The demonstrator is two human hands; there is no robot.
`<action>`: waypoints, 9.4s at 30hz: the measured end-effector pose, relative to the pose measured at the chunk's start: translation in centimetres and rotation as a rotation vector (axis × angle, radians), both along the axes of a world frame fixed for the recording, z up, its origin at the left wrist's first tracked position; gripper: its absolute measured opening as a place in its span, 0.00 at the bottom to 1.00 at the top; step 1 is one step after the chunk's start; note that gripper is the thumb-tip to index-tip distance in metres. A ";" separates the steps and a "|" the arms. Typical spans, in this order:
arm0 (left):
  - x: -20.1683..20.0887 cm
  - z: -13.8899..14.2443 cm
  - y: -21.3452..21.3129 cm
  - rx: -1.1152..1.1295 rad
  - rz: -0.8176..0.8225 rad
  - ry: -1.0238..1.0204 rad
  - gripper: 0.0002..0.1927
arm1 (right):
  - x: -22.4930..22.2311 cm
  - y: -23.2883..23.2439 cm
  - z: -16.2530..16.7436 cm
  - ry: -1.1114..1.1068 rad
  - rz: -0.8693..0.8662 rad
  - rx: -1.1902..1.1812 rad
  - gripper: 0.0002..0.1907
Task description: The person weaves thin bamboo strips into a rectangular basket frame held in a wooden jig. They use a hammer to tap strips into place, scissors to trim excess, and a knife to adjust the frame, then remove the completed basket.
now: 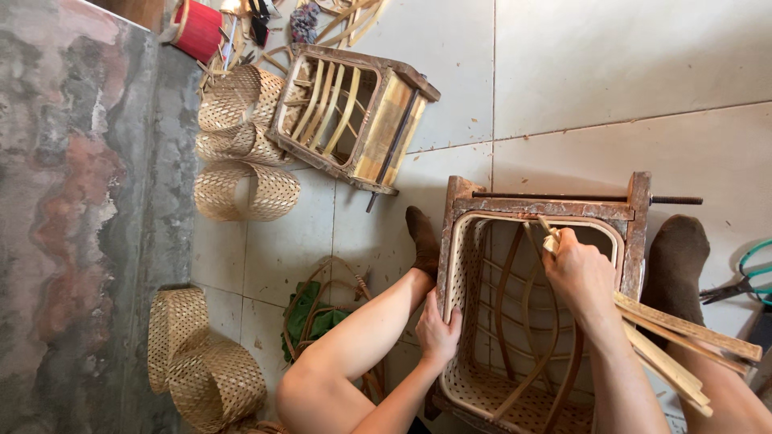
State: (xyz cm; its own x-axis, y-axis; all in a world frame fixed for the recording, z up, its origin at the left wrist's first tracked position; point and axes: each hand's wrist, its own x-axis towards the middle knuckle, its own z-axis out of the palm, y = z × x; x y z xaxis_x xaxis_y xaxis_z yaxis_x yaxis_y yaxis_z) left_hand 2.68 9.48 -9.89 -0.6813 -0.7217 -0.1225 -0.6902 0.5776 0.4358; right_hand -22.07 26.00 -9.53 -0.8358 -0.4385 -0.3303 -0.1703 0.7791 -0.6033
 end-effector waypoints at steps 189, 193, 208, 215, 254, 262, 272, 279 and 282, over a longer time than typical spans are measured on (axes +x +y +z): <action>-14.1 7.0 -5.9 1.770 0.112 1.426 0.28 | 1.6 -0.9 10.5 0.372 0.495 -0.370 0.09; -14.0 7.4 -4.6 1.403 0.175 1.153 0.38 | -4.2 0.0 9.5 -0.348 0.037 -0.524 0.15; -10.2 6.3 0.2 -0.039 -0.209 0.214 0.53 | -25.0 -18.5 15.8 0.428 0.014 0.016 0.16; -9.5 5.4 0.5 -0.018 -0.218 0.172 0.52 | -21.7 -27.6 17.5 0.584 0.223 -0.543 0.43; -1.8 4.4 4.5 -0.142 -0.151 0.166 0.47 | 12.8 -5.4 0.2 0.157 -0.182 -0.316 0.24; -2.1 4.5 4.2 -0.133 -0.148 0.171 0.48 | 13.8 -2.4 1.1 -0.097 0.086 -0.208 0.12; -1.4 2.9 4.7 -0.174 -0.159 0.214 0.48 | 7.4 8.9 15.1 0.289 -0.211 -1.165 0.22; -1.8 3.5 4.7 -0.132 -0.139 0.183 0.45 | 1.1 21.6 9.4 0.735 -0.206 0.060 0.17; -1.8 4.1 4.7 -0.123 -0.126 0.239 0.41 | 3.4 19.7 6.8 0.892 -0.171 -0.070 0.22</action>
